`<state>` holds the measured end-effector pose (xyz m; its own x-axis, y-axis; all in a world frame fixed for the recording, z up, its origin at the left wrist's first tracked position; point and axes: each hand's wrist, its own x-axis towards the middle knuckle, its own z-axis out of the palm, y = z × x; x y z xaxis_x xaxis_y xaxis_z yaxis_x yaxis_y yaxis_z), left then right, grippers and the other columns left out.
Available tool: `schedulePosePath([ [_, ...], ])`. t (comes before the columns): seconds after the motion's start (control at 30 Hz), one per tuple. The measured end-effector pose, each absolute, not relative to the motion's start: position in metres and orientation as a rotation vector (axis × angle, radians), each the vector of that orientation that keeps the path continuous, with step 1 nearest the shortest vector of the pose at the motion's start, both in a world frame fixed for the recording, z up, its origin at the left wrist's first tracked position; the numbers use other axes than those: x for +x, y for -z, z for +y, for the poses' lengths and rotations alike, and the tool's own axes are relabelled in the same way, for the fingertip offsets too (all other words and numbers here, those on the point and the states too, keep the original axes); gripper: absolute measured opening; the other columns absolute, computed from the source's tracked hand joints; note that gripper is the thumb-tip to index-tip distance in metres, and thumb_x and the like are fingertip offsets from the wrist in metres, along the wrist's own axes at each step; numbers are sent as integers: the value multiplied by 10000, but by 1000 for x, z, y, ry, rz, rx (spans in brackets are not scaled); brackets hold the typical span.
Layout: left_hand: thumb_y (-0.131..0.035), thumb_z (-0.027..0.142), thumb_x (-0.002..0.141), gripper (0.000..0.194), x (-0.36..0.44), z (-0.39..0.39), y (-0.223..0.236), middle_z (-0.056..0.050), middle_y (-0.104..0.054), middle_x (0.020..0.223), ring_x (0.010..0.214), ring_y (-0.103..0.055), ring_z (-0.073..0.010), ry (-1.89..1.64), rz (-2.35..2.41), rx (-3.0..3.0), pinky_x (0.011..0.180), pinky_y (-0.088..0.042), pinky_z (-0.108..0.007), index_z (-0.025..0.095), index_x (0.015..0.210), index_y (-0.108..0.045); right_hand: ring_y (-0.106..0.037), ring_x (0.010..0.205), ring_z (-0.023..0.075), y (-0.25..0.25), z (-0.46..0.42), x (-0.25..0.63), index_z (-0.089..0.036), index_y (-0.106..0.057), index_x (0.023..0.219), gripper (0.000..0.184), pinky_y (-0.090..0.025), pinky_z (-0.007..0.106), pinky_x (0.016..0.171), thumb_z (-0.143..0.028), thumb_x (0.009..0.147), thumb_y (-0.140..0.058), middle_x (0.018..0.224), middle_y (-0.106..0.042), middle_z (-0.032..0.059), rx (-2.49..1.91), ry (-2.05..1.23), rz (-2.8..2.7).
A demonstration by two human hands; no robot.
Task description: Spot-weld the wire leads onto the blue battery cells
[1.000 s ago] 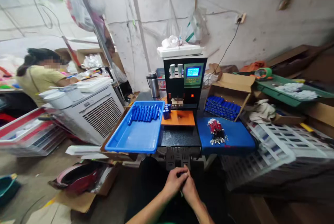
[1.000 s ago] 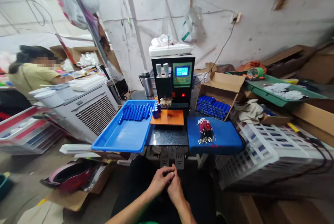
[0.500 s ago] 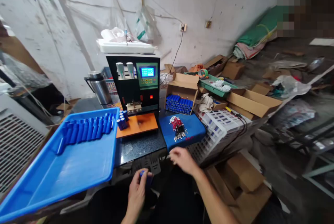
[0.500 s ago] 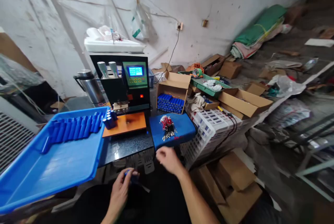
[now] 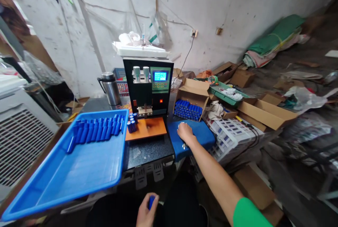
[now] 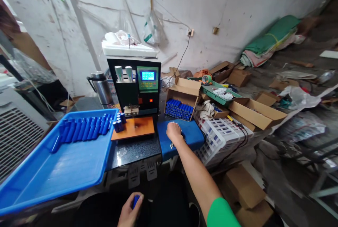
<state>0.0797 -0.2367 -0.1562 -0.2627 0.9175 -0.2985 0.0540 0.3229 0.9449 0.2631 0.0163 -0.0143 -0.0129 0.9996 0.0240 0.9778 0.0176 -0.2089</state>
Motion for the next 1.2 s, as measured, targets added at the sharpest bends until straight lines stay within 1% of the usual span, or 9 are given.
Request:
schedulePosePath([
  [0.17,-638,772,574,613,80,-234,149,30,-474,538,504,-462,-138,-1099,1563,921,464,-371,-233,180,729,-630,-665,1028,316,14,21,262,-102,-700,1019,241,-490,339,800,-154,842,-544,1027,-700,232,-2113,-225,-2114],
  [0.27,-635,743,618,580,85,-232,141,27,-481,555,518,-455,-131,-1076,1506,961,483,-378,-230,177,743,-631,-675,983,311,15,25,266,-103,-713,937,212,-484,327,768,-128,805,-549,986,-710,226,-2098,-256,-2108],
  [0.4,-645,706,651,546,89,-229,125,21,-501,575,544,-460,-131,-1054,1465,1012,504,-390,-227,173,774,-642,-681,812,223,18,27,277,-152,-703,753,152,-464,262,704,-181,781,-556,801,-729,112,-1828,-420,-1971],
  [0.53,-655,670,671,512,90,-222,104,13,-531,592,551,-473,-134,-1096,1439,1053,513,-400,-229,172,792,-659,-613,632,157,17,28,286,-155,-676,724,216,-454,236,628,-331,769,-560,654,-677,26,-1404,-648,-1607],
  [0.7,-690,625,664,476,92,-200,64,-21,-615,666,609,-543,-170,-1256,1481,1109,531,-421,-246,174,816,-681,-560,603,147,8,25,283,-159,-627,719,305,-450,244,594,-454,760,-559,596,-612,-3,-1237,-678,-1257],
  [0.87,-641,477,787,299,101,-164,18,-27,-665,768,690,-592,-168,-1483,1468,1361,660,-466,-260,186,844,-675,-514,566,126,-2,3,268,-173,-580,714,258,-430,235,564,-425,773,-573,606,-563,-20,-1157,-669,-1191],
  [0.93,-647,427,791,249,107,-148,5,-39,-695,822,759,-624,-182,-1510,1476,1492,730,-475,-272,190,853,-691,-496,551,119,-5,-11,259,-177,-569,720,239,-420,234,555,-407,784,-573,612,-548,-24,-1126,-665,-1216],
  [1.1,-666,368,767,213,119,-119,-3,-44,-733,815,723,-654,-193,-1348,1568,1602,695,-469,-283,206,888,-733,-469,542,119,-4,-40,238,-185,-549,711,225,-407,243,547,-386,812,-559,604,-516,-26,-1130,-643,-1282],
  [1.2,-663,367,763,212,123,-112,3,-47,-739,799,723,-656,-194,-1338,1581,1513,697,-472,-283,192,852,-743,-486,567,125,1,-51,229,-184,-554,722,226,-425,251,575,-385,826,-549,632,-544,-9,-1134,-640,-1305],
])
